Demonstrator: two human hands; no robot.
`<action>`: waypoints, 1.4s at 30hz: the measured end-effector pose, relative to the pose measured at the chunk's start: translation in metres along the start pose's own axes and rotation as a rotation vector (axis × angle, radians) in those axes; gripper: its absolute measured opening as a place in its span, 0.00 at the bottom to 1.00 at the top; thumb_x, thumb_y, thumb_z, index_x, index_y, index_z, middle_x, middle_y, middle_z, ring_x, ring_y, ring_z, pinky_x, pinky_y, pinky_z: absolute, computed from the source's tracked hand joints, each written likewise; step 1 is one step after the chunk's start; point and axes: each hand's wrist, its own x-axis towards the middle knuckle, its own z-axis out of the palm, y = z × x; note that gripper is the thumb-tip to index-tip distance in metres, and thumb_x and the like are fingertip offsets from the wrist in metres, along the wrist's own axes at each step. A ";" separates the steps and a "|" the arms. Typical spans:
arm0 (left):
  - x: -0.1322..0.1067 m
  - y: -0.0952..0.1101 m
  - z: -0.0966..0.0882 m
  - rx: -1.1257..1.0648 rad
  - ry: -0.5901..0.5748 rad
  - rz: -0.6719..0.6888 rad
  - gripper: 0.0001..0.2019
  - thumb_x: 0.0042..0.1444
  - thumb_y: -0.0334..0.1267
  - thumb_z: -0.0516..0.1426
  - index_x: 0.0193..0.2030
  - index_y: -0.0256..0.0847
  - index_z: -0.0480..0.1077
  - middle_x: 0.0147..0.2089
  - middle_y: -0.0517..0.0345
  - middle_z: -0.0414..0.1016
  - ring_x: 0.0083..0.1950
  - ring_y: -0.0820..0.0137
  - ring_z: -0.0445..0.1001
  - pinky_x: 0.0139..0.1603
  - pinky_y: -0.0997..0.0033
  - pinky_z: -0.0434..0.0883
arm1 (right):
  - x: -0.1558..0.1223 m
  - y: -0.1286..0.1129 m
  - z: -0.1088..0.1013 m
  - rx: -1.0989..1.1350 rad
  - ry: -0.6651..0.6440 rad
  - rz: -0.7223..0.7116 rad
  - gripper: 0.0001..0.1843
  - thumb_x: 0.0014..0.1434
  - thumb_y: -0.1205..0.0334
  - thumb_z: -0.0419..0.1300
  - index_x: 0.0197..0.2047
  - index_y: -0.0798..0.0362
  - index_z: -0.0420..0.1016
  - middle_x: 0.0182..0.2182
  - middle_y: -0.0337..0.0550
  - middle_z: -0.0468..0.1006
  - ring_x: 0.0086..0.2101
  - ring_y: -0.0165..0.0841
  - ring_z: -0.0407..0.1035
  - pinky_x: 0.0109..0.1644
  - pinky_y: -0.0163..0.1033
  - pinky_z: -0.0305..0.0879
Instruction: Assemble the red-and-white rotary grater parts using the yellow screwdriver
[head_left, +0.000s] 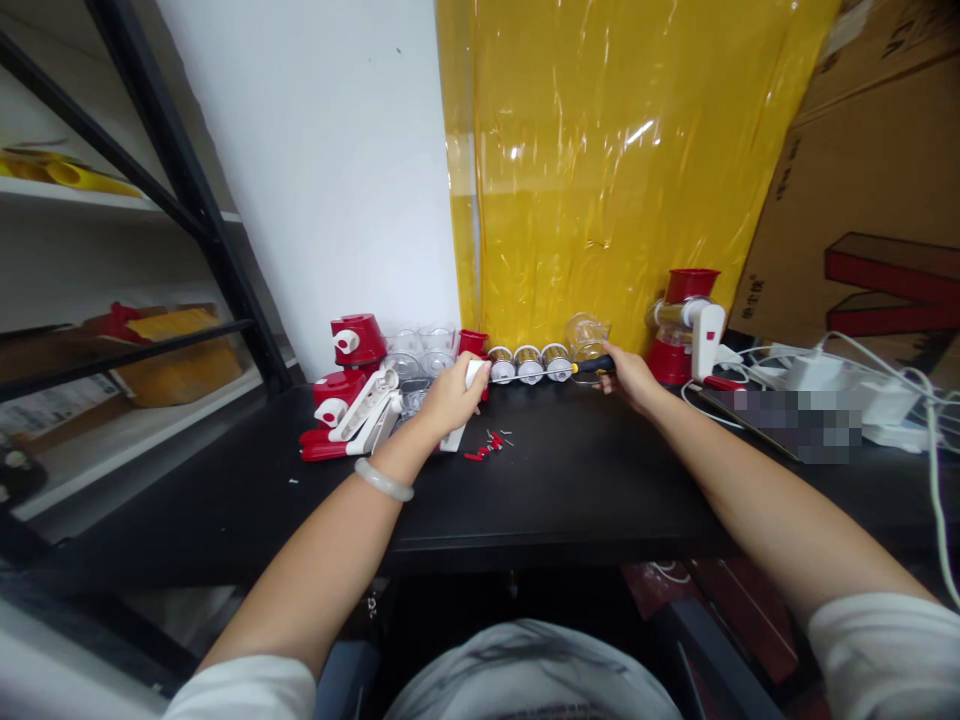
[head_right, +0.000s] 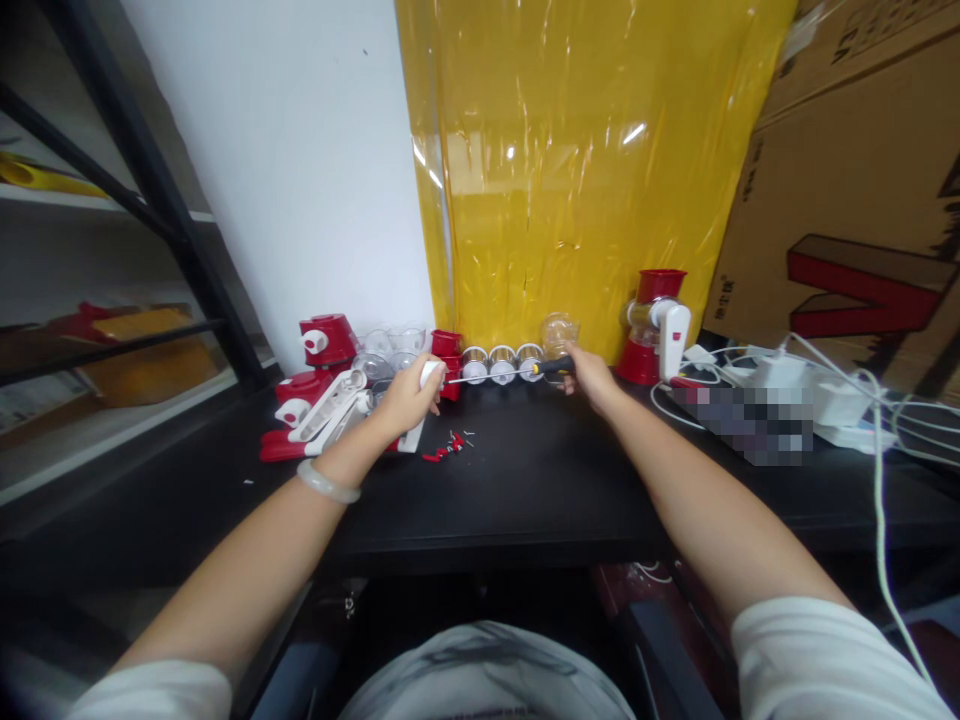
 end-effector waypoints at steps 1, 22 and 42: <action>0.000 0.000 0.000 -0.003 0.001 -0.001 0.19 0.64 0.55 0.44 0.45 0.43 0.65 0.24 0.63 0.71 0.22 0.67 0.73 0.30 0.67 0.68 | 0.000 -0.001 0.000 0.009 0.015 0.034 0.15 0.62 0.51 0.56 0.29 0.52 0.65 0.11 0.38 0.67 0.11 0.30 0.62 0.15 0.34 0.62; 0.001 -0.002 0.000 0.049 0.042 -0.018 0.20 0.64 0.56 0.44 0.45 0.43 0.65 0.24 0.61 0.72 0.24 0.66 0.74 0.31 0.67 0.69 | -0.008 -0.006 0.004 0.077 -0.069 -0.117 0.15 0.61 0.50 0.59 0.31 0.52 0.66 0.09 0.31 0.62 0.09 0.24 0.54 0.16 0.32 0.61; 0.001 -0.004 0.001 -0.014 0.041 -0.032 0.20 0.64 0.55 0.44 0.46 0.43 0.65 0.23 0.62 0.71 0.21 0.67 0.73 0.28 0.67 0.68 | -0.010 -0.012 0.009 0.162 -0.040 0.021 0.07 0.63 0.64 0.51 0.34 0.55 0.67 0.15 0.38 0.70 0.14 0.28 0.64 0.17 0.31 0.61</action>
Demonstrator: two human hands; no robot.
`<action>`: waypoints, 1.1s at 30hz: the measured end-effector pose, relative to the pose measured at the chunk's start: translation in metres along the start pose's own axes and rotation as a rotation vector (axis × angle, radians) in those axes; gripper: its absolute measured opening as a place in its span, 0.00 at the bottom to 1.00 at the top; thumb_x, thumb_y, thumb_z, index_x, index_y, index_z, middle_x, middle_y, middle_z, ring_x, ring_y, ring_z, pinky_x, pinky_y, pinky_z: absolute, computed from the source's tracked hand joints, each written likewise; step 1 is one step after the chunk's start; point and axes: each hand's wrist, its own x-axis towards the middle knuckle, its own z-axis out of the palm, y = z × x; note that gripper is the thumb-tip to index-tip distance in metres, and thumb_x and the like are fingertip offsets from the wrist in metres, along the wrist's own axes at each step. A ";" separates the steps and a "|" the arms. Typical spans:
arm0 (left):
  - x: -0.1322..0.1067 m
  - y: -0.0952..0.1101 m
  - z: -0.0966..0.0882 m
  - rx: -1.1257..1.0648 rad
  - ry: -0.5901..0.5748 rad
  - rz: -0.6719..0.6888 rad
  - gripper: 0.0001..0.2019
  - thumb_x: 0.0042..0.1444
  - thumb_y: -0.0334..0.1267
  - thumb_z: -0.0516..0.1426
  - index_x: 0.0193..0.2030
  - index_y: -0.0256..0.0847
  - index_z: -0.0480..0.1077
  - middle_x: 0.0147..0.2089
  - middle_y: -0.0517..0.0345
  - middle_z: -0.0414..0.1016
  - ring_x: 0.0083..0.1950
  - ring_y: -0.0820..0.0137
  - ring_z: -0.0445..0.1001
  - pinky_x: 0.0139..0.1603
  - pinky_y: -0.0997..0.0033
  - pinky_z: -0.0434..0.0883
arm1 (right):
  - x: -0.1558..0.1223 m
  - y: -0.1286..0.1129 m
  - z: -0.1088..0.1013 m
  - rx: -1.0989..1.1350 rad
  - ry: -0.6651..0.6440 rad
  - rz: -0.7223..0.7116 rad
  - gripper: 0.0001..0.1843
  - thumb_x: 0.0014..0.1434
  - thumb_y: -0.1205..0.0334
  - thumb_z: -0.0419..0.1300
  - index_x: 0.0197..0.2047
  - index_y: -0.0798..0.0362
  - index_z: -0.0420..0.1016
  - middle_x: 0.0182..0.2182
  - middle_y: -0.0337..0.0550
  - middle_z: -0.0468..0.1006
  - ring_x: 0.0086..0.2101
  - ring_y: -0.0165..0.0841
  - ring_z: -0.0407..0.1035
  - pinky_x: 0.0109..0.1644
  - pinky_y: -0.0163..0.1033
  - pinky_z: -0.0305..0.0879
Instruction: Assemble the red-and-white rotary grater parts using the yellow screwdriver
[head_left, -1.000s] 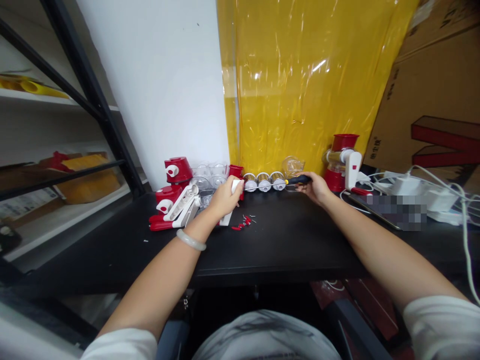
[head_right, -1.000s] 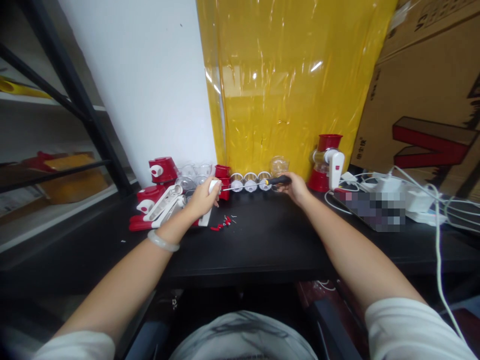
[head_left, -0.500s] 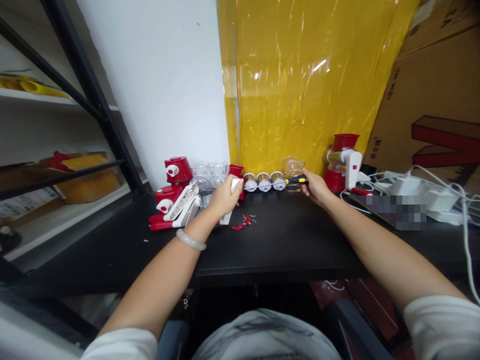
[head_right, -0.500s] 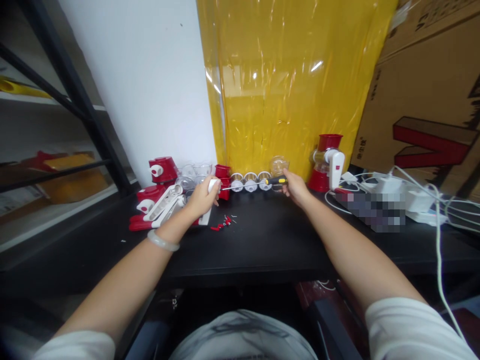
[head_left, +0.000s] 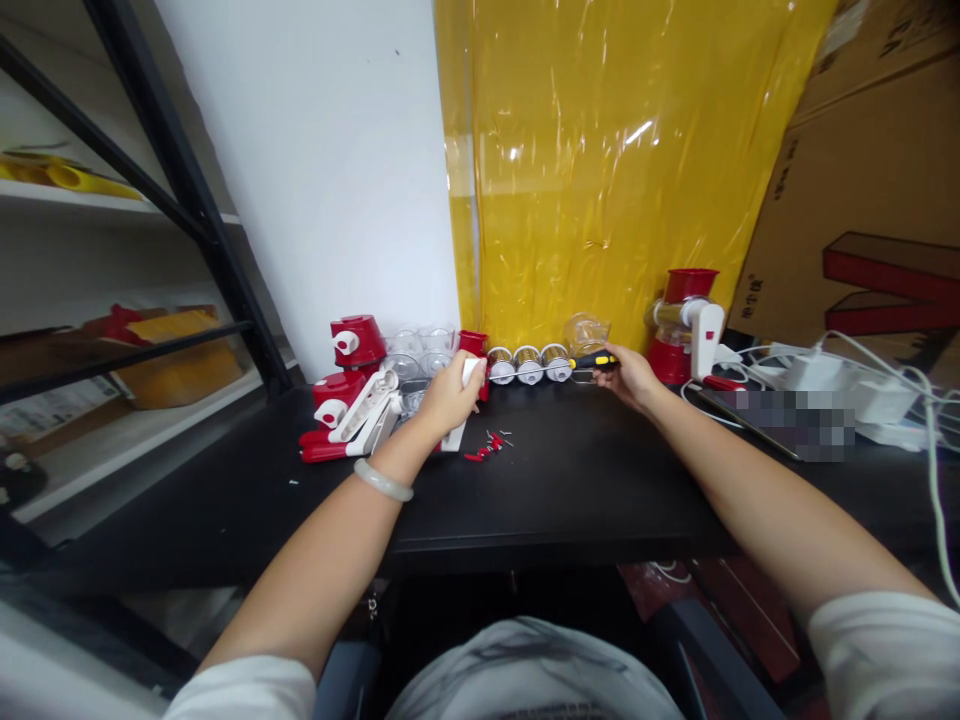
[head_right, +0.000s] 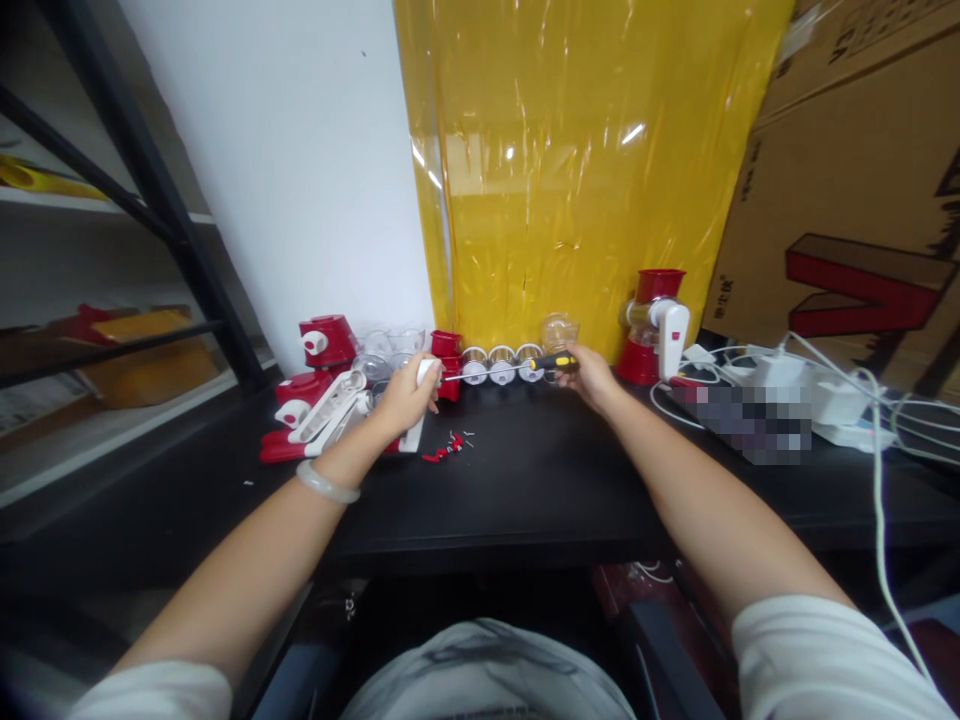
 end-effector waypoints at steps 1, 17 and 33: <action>0.000 0.000 0.000 -0.009 -0.001 -0.004 0.20 0.64 0.55 0.44 0.46 0.43 0.65 0.23 0.62 0.71 0.21 0.67 0.73 0.27 0.67 0.68 | 0.000 0.000 0.000 0.000 -0.003 -0.007 0.07 0.63 0.64 0.52 0.34 0.54 0.67 0.15 0.38 0.70 0.14 0.28 0.64 0.17 0.31 0.60; 0.001 -0.003 0.001 -0.028 0.018 -0.006 0.19 0.64 0.55 0.45 0.44 0.43 0.64 0.22 0.63 0.70 0.20 0.68 0.73 0.26 0.69 0.68 | 0.002 0.007 -0.005 -0.153 -0.069 -0.133 0.20 0.62 0.47 0.58 0.25 0.52 0.63 0.11 0.36 0.67 0.09 0.23 0.55 0.12 0.30 0.52; 0.001 -0.001 -0.001 -0.022 0.025 0.029 0.18 0.65 0.54 0.45 0.44 0.43 0.64 0.23 0.63 0.70 0.20 0.67 0.74 0.26 0.69 0.68 | -0.002 0.005 -0.003 -0.230 0.022 0.063 0.21 0.63 0.44 0.54 0.27 0.51 0.64 0.06 0.31 0.58 0.08 0.25 0.49 0.23 0.36 0.68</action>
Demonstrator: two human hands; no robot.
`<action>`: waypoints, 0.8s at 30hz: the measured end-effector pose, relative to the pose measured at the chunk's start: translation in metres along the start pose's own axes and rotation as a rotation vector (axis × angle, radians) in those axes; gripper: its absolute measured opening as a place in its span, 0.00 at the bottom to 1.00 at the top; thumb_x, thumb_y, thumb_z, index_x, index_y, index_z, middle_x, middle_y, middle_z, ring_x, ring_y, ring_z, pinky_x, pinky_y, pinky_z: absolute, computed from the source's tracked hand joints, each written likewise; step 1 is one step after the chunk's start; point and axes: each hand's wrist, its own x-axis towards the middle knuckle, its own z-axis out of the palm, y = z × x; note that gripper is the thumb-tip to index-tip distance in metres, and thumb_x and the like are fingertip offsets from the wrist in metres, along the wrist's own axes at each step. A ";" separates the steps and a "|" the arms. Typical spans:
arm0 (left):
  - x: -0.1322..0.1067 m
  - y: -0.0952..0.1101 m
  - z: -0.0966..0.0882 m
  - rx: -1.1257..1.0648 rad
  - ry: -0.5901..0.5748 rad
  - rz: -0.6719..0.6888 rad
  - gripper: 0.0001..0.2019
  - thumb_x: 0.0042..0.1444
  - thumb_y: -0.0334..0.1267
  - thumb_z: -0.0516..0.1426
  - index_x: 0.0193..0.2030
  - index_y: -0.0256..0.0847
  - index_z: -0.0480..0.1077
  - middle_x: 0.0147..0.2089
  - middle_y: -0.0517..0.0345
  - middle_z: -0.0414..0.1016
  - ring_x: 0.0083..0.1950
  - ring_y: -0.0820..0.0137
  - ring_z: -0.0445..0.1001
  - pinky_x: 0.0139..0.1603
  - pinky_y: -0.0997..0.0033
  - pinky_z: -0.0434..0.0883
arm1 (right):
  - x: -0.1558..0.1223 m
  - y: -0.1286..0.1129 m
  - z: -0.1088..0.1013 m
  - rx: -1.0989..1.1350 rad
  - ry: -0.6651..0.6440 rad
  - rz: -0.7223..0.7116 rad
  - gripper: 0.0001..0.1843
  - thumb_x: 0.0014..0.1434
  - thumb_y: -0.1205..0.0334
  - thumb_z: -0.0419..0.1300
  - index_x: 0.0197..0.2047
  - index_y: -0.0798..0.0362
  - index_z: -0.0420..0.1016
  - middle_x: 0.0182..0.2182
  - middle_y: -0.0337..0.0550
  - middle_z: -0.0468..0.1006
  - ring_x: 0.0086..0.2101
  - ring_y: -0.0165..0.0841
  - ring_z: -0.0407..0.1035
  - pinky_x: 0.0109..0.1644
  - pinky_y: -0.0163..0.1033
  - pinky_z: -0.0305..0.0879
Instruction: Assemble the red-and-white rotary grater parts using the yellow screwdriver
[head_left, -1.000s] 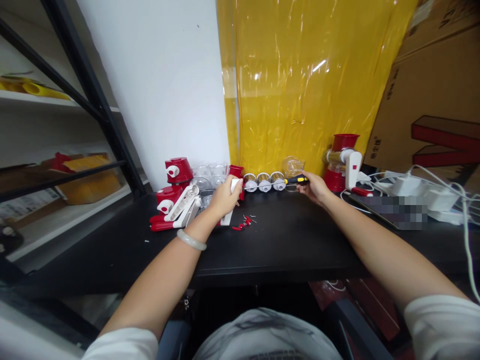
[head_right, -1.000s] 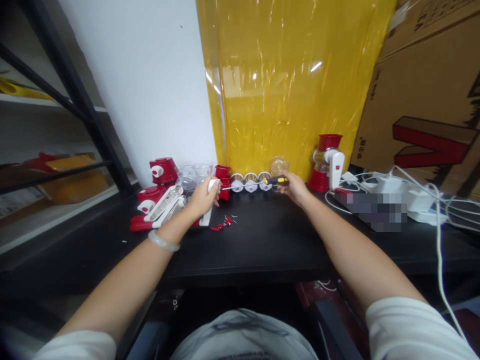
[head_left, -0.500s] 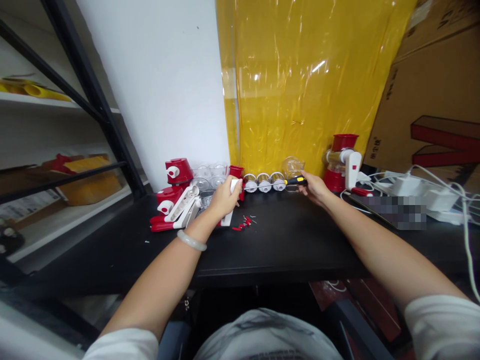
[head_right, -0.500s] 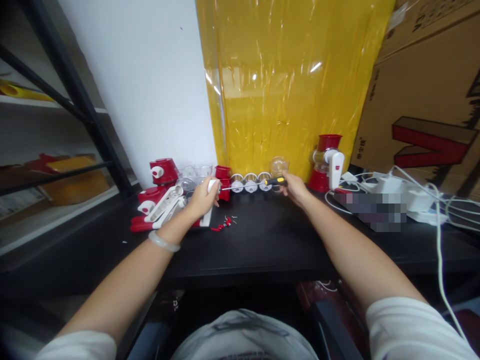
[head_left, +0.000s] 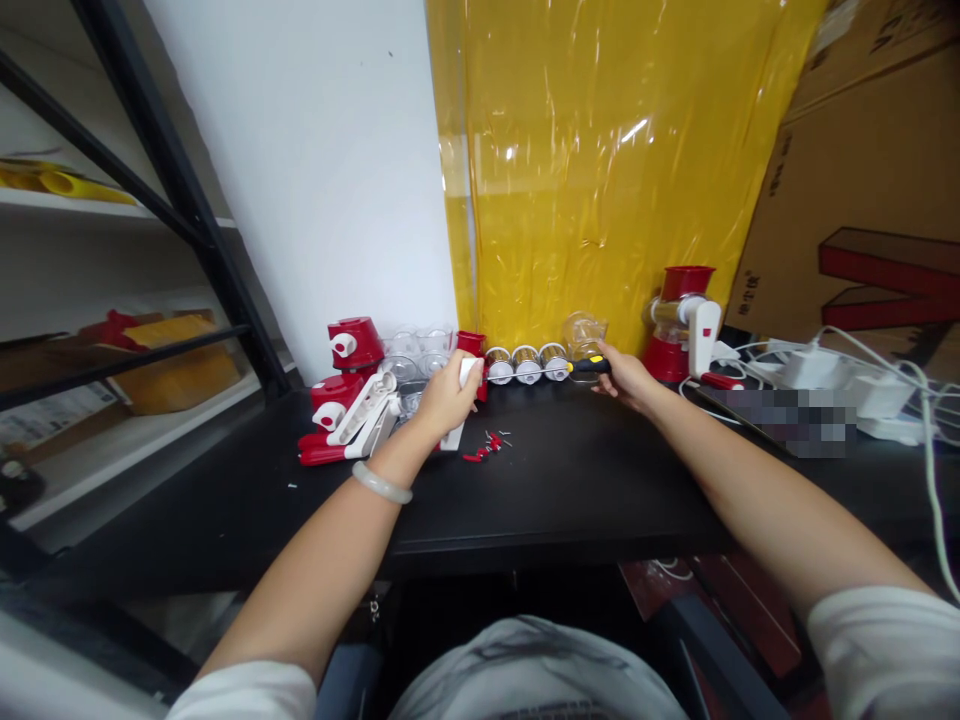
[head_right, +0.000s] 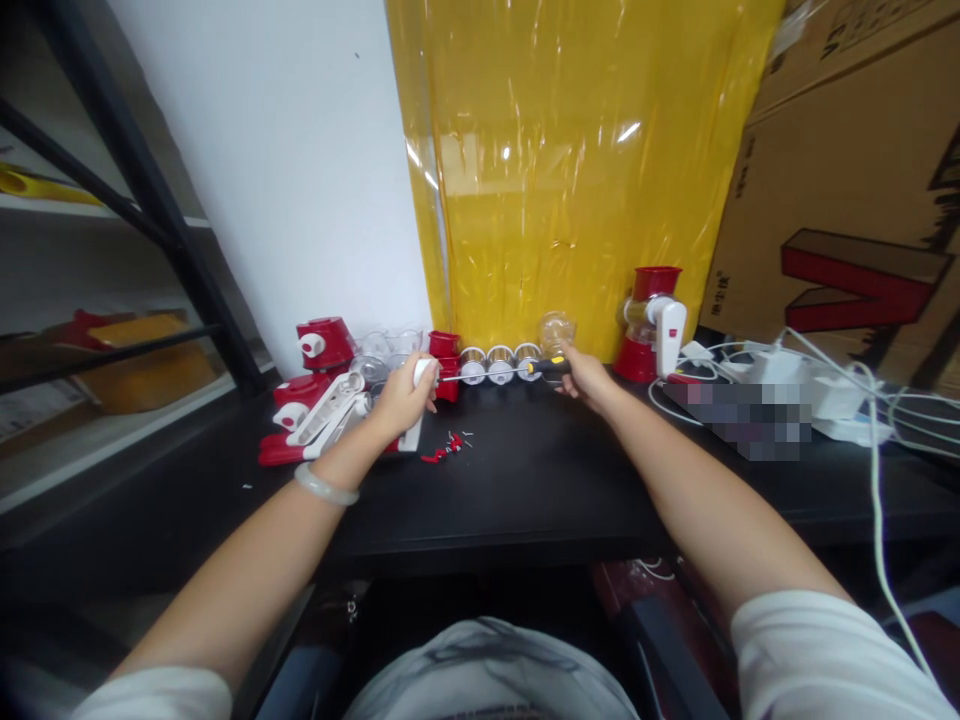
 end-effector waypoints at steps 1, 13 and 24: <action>0.000 0.000 0.000 -0.005 0.000 -0.003 0.18 0.65 0.54 0.45 0.44 0.42 0.64 0.23 0.63 0.70 0.20 0.67 0.74 0.26 0.69 0.68 | 0.001 0.000 0.000 0.004 0.000 0.020 0.20 0.64 0.45 0.52 0.28 0.51 0.64 0.07 0.33 0.60 0.09 0.25 0.51 0.22 0.35 0.67; 0.000 0.001 0.000 -0.003 0.007 -0.024 0.19 0.64 0.55 0.44 0.44 0.43 0.64 0.23 0.62 0.71 0.20 0.67 0.74 0.26 0.68 0.68 | -0.007 -0.012 0.001 0.185 -0.122 0.126 0.15 0.61 0.64 0.43 0.39 0.54 0.70 0.18 0.42 0.72 0.17 0.31 0.66 0.25 0.36 0.66; 0.000 0.003 -0.002 -0.033 0.008 -0.028 0.18 0.64 0.54 0.45 0.43 0.43 0.64 0.24 0.62 0.72 0.20 0.67 0.73 0.25 0.68 0.68 | -0.004 -0.009 -0.001 0.162 -0.148 -0.004 0.09 0.62 0.61 0.51 0.37 0.54 0.70 0.15 0.38 0.70 0.14 0.27 0.61 0.20 0.32 0.59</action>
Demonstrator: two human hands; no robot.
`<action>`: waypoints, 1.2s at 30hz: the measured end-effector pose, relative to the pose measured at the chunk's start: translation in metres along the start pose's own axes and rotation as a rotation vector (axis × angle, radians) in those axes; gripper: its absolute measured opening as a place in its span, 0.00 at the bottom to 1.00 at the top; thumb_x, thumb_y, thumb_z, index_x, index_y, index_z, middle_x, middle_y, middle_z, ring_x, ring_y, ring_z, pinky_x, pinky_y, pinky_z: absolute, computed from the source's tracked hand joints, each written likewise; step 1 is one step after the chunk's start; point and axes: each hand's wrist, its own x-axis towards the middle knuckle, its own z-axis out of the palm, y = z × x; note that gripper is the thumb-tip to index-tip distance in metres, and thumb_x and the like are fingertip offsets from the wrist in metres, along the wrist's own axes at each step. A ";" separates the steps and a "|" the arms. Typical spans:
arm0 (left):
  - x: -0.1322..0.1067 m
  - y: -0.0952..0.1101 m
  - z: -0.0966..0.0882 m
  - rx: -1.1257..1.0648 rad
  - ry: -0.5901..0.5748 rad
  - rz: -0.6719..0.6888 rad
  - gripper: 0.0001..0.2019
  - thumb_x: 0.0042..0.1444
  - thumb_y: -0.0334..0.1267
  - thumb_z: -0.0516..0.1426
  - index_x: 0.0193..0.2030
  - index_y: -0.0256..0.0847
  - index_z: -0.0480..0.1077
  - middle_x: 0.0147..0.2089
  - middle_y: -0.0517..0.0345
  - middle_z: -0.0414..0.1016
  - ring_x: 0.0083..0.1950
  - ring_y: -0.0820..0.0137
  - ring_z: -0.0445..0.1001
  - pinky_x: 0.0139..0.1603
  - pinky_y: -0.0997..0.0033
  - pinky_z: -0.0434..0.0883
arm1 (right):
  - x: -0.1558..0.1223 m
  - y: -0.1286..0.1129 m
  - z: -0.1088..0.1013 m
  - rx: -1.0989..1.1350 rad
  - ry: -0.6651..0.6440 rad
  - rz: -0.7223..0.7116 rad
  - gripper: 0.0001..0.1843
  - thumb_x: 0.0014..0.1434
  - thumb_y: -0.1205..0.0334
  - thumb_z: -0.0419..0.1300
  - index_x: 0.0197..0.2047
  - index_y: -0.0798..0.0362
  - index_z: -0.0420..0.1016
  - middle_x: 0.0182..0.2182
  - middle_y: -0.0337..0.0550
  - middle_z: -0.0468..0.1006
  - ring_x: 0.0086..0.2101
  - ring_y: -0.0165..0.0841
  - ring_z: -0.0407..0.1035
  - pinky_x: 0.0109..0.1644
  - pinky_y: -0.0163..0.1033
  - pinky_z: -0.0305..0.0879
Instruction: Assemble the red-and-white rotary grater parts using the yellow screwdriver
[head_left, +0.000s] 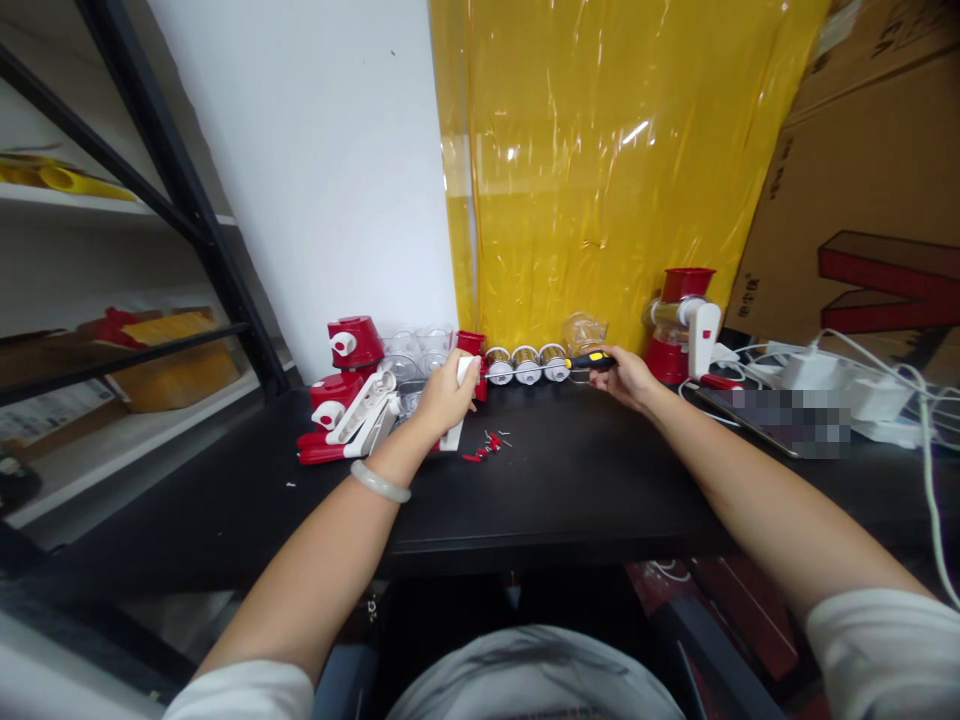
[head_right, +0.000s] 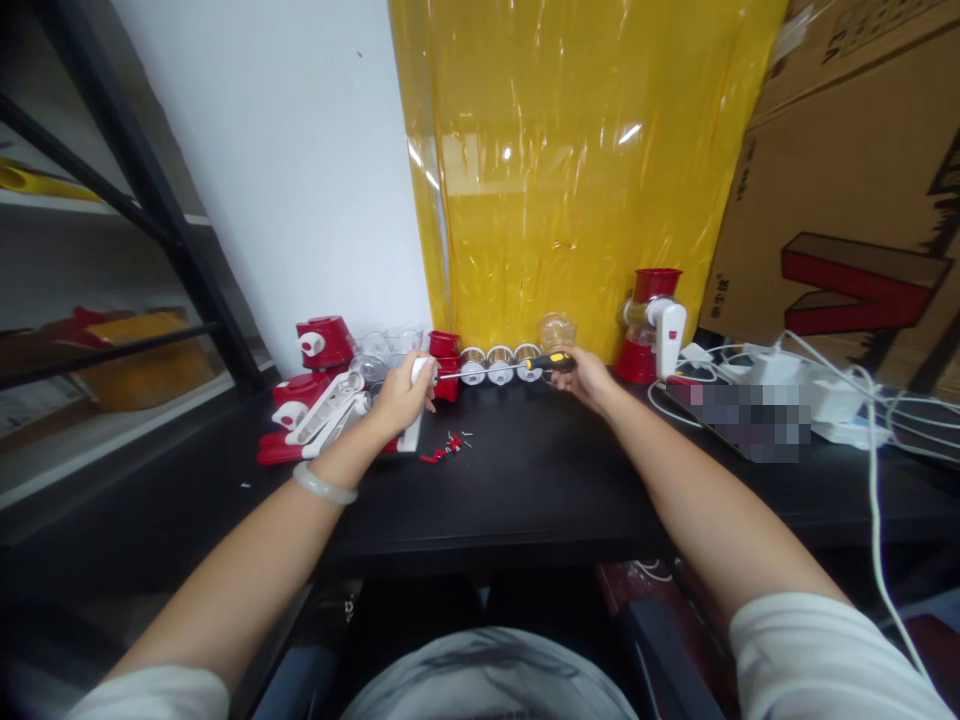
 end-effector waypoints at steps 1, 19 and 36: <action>0.000 0.000 0.000 0.001 0.000 -0.004 0.18 0.64 0.55 0.45 0.43 0.43 0.63 0.24 0.62 0.72 0.20 0.67 0.73 0.26 0.68 0.69 | 0.000 0.000 0.000 -0.009 0.000 -0.011 0.09 0.62 0.59 0.51 0.36 0.54 0.70 0.15 0.38 0.69 0.14 0.27 0.61 0.19 0.32 0.59; 0.000 0.000 0.000 0.011 0.005 0.004 0.18 0.65 0.55 0.44 0.43 0.43 0.63 0.23 0.63 0.70 0.21 0.67 0.73 0.26 0.68 0.68 | 0.002 0.005 0.002 -0.078 0.080 0.019 0.22 0.65 0.44 0.47 0.29 0.52 0.64 0.12 0.39 0.68 0.12 0.28 0.61 0.21 0.34 0.63; 0.000 -0.002 0.000 0.013 0.011 0.003 0.19 0.64 0.55 0.44 0.44 0.43 0.63 0.22 0.64 0.70 0.20 0.67 0.73 0.26 0.69 0.68 | 0.001 0.004 -0.001 0.010 -0.013 -0.002 0.09 0.61 0.62 0.51 0.39 0.54 0.70 0.17 0.40 0.72 0.15 0.29 0.65 0.24 0.34 0.65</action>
